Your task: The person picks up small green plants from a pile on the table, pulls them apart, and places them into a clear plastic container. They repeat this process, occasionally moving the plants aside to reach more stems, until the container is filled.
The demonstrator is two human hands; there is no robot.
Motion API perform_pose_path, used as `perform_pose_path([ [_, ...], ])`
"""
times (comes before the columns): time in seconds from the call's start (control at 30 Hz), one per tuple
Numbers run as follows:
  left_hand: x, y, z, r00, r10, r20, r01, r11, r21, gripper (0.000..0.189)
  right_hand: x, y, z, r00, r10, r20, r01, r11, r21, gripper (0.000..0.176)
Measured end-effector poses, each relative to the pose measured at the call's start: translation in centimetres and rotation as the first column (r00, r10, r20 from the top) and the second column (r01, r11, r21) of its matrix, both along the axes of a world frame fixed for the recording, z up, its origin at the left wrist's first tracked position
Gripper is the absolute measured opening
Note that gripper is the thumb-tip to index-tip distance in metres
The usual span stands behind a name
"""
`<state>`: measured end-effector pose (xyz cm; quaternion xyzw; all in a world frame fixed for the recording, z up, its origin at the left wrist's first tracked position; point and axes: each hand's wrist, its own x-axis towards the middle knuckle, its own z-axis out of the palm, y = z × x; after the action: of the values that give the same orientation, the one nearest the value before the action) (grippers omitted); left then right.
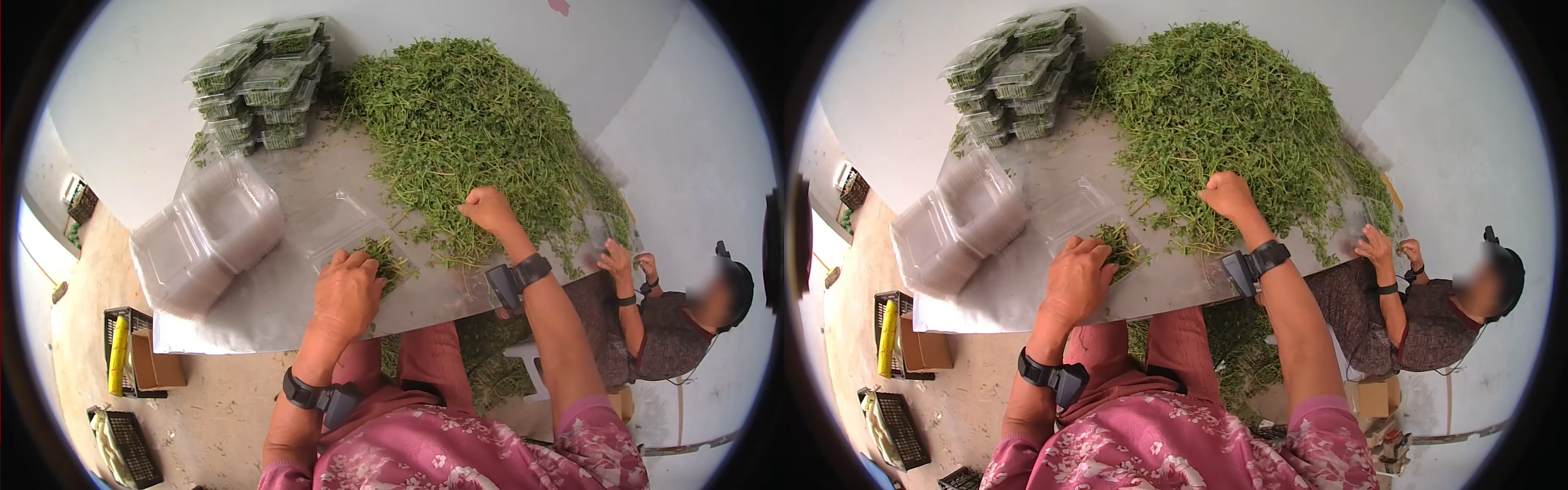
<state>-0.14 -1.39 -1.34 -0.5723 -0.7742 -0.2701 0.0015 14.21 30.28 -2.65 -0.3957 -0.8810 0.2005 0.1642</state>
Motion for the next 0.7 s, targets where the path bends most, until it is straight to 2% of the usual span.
perform_pose_path([
  [0.07, 0.0, 0.0, 0.0, 1.0, -0.007, 0.005, 0.007, 1.0, 0.01, 0.019, 0.9, -0.8, 2.3, 0.99, 0.022, -0.142, -0.041, 0.991, -0.13, 0.027],
  [0.17, 0.1, -0.1, 0.1, 1.0, -0.01, 0.014, 0.009, 1.0, 0.012, 0.021, 1.9, -2.4, 6.0, 0.937, -0.056, -0.345, -0.096, 0.907, -0.41, 0.021],
  [0.3, 0.3, -0.3, 0.2, 1.0, -0.014, 0.006, 0.014, 0.999, 0.036, 0.026, 2.5, -2.1, 5.8, 0.943, -0.024, -0.331, -0.084, 0.948, -0.307, 0.016],
  [0.4, 0.4, -0.8, 0.5, 1.0, -0.019, 0.011, 0.018, 0.996, 0.09, 0.03, 2.5, -2.8, 6.7, 0.913, -0.095, -0.396, -0.078, 0.914, -0.399, 0.017],
  [0.5, 0.6, -1.2, 1.2, 1.0, -0.023, -0.019, 0.026, 0.982, 0.188, 0.032, 2.4, -2.8, 6.2, 0.901, -0.05, -0.431, -0.131, 0.916, -0.38, 0.018],
  [0.63, 0.9, -1.5, 2.8, 0.997, 0.022, -0.074, 0.005, 0.936, 0.351, 0.031, 2.3, -3.3, 6.3, 0.783, -0.093, -0.616, -0.282, 0.829, -0.484, 0.013],
  [0.7, 0.7, -1.3, 2.8, 1.0, -0.006, -0.008, 0.009, 0.917, 0.399, 0.03, 2.1, -3.8, 6.3, 0.694, -0.134, -0.707, -0.395, 0.75, -0.531, 0.01],
])
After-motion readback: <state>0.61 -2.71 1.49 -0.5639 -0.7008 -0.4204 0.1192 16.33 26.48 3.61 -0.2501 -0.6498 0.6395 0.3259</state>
